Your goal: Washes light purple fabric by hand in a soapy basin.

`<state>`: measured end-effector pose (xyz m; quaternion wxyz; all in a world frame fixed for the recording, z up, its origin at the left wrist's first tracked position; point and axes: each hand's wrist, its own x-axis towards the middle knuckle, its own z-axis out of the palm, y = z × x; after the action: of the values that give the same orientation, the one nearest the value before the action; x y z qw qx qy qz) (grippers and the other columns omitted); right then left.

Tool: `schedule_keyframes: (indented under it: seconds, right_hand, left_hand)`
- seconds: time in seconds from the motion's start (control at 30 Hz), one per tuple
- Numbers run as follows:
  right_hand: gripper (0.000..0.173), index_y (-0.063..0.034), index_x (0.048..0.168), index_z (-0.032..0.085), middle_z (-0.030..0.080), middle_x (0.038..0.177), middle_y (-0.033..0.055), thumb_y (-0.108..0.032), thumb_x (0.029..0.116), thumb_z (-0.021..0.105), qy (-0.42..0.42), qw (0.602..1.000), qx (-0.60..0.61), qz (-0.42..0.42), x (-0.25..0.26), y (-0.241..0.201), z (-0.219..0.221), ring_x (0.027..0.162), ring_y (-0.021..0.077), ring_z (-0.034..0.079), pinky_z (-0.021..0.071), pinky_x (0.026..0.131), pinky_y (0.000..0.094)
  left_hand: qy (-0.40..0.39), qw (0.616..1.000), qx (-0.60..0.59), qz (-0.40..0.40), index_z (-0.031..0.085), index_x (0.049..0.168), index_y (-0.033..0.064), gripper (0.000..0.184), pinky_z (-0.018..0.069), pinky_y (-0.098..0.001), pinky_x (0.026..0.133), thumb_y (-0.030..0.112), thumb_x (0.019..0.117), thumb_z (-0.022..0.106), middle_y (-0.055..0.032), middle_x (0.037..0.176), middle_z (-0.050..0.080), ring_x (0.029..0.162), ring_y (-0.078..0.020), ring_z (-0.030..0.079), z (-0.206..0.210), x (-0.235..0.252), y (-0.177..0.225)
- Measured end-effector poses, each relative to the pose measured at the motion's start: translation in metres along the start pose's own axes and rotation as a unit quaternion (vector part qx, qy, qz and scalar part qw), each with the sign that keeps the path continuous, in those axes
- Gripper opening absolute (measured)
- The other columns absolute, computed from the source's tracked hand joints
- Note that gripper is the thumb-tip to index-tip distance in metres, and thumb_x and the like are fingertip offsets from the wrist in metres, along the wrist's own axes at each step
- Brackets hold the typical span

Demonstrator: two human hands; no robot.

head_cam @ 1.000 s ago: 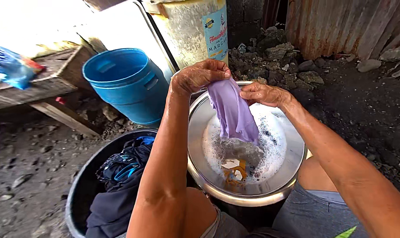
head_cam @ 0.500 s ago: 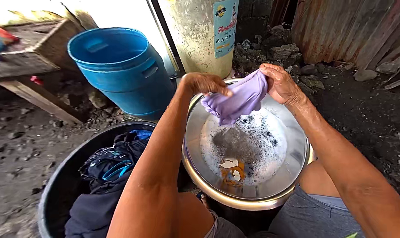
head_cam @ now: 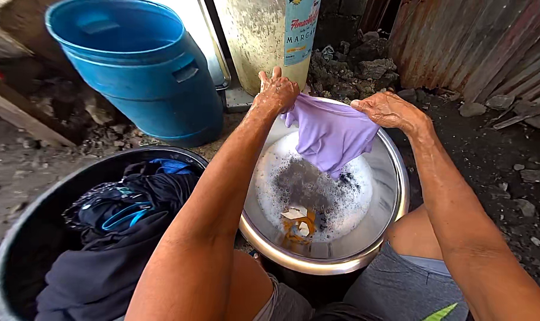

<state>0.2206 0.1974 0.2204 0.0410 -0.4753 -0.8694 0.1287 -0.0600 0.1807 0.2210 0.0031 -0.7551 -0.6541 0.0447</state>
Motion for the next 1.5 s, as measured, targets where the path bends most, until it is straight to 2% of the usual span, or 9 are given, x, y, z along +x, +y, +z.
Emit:
schedule_keyframes:
  seconds: [0.17, 0.3, 0.47, 0.67, 0.8, 1.03, 1.23, 1.43, 1.5]
  right_hand:
    - [0.075, 0.0013, 0.102, 0.071, 0.069, 0.11, 0.0276, -0.059, 0.1085, 0.027, -0.025, 0.987, -0.116, 0.108, 0.01, -0.019, 0.016, 0.114, 0.0473, 0.064, 0.0446, 0.092, 0.069]
    - [0.07, 0.0028, 0.102, 0.072, 0.069, 0.111, 0.0294, -0.057, 0.1077, 0.036, 0.007, 0.989, -0.107, 0.098, 0.023, -0.04, 0.032, 0.116, 0.0488, 0.062, 0.0428, 0.094, 0.071]
    - [0.029, 0.0052, 0.113, 0.069, 0.064, 0.12, 0.0339, -0.019, 0.101, 0.062, 0.004, 0.997, 0.012, 0.073, 0.026, -0.048, 0.186, 0.121, 0.0553, 0.057, 0.0375, 0.099, 0.08]
    - [0.044, 0.005, 0.143, 0.054, 0.05, 0.147, 0.0321, -0.014, 0.1027, 0.055, -0.363, 0.928, -0.01, 0.087, -0.026, -0.044, 0.327, 0.141, 0.0497, 0.044, 0.0347, 0.113, 0.0681]
    - [0.043, 0.0029, 0.129, 0.064, 0.06, 0.134, 0.0312, -0.022, 0.0946, 0.069, -0.482, 0.875, -0.042, 0.023, -0.013, -0.036, 0.327, 0.129, 0.0515, 0.054, 0.0389, 0.1, 0.0777]
    - [0.044, -0.0004, 0.147, 0.05, 0.046, 0.152, 0.0298, -0.007, 0.1043, 0.045, -0.176, 0.971, -0.02, 0.163, -0.023, 0.001, 0.327, 0.146, 0.0511, 0.036, 0.0173, 0.112, 0.0816]
    - [0.047, 0.0009, 0.134, 0.062, 0.057, 0.14, 0.0299, -0.02, 0.0927, 0.07, -0.359, 0.922, -0.049, 0.135, -0.021, -0.02, 0.288, 0.137, 0.0509, 0.047, 0.0276, 0.108, 0.0808]
    - [0.053, -0.0129, 0.155, 0.046, 0.056, 0.145, 0.0268, -0.041, 0.1098, 0.044, -0.195, 0.969, 0.042, 0.148, 0.012, -0.02, 0.16, 0.138, 0.048, 0.049, 0.0317, 0.112, 0.0729]
    - [0.054, -0.0073, 0.136, 0.065, 0.063, 0.134, 0.0272, -0.049, 0.1072, 0.048, -0.14, 0.982, 0.0, 0.126, 0.021, -0.021, 0.122, 0.131, 0.0484, 0.054, 0.0335, 0.107, 0.076]
  left_hand:
    - [0.051, 0.998, -0.041, -0.005, 0.071, 0.107, -0.0001, 0.06, 0.0293, -0.075, 0.104, 0.05, 0.1089, 0.038, -0.025, 0.118, 0.067, 0.135, -0.0472, 0.047, -0.013, -0.002, 0.012]
    - [0.119, 0.989, -0.065, -0.062, 0.069, 0.108, -0.0062, 0.028, 0.0385, -0.0655, 0.1, 0.013, 0.1036, 0.05, -0.0282, 0.115, 0.067, 0.124, -0.0481, 0.056, 0.004, -0.001, 0.021]
    - [0.068, 0.964, -0.218, -0.138, 0.053, 0.137, -0.0093, 0.038, 0.0421, -0.0692, 0.1, 0.009, 0.1035, 0.05, -0.0358, 0.129, 0.059, 0.125, -0.0547, 0.054, 0.158, -0.024, 0.054]
    - [-0.206, 0.93, -0.253, -0.171, 0.042, 0.15, -0.0028, 0.047, 0.0372, -0.0715, 0.106, 0.008, 0.1046, 0.046, -0.0382, 0.136, 0.054, 0.13, -0.0577, 0.049, 0.313, -0.097, 0.085]
    - [-0.214, 0.947, -0.21, -0.115, 0.047, 0.147, -0.0015, 0.043, 0.0359, -0.0683, 0.108, 0.006, 0.1049, 0.043, -0.0343, 0.135, 0.057, 0.129, -0.0539, 0.052, 0.314, -0.104, 0.083]
    - [-0.173, 0.942, -0.229, -0.173, 0.041, 0.156, 0.0113, 0.057, 0.0252, -0.0793, 0.107, 0.005, 0.1009, 0.052, -0.0308, 0.153, 0.042, 0.143, -0.059, 0.03, 0.302, -0.074, 0.084]
    - [-0.313, 0.907, -0.218, -0.179, 0.059, 0.135, -0.0047, 0.05, 0.0327, -0.081, 0.101, 0.026, 0.0952, 0.065, -0.0318, 0.142, 0.053, 0.136, -0.0555, 0.043, 0.267, -0.076, 0.096]
    - [-0.131, 0.929, -0.298, -0.176, 0.058, 0.137, -0.001, 0.05, 0.0301, -0.0815, 0.102, 0.028, 0.0969, 0.065, -0.0319, 0.134, 0.059, 0.13, -0.0545, 0.05, 0.15, -0.05, 0.057]
    - [-0.095, 0.944, -0.264, -0.174, 0.063, 0.13, -0.0029, 0.044, 0.0317, -0.0809, 0.101, 0.027, 0.0967, 0.064, -0.0309, 0.132, 0.06, 0.128, -0.0532, 0.052, 0.092, -0.048, 0.048]
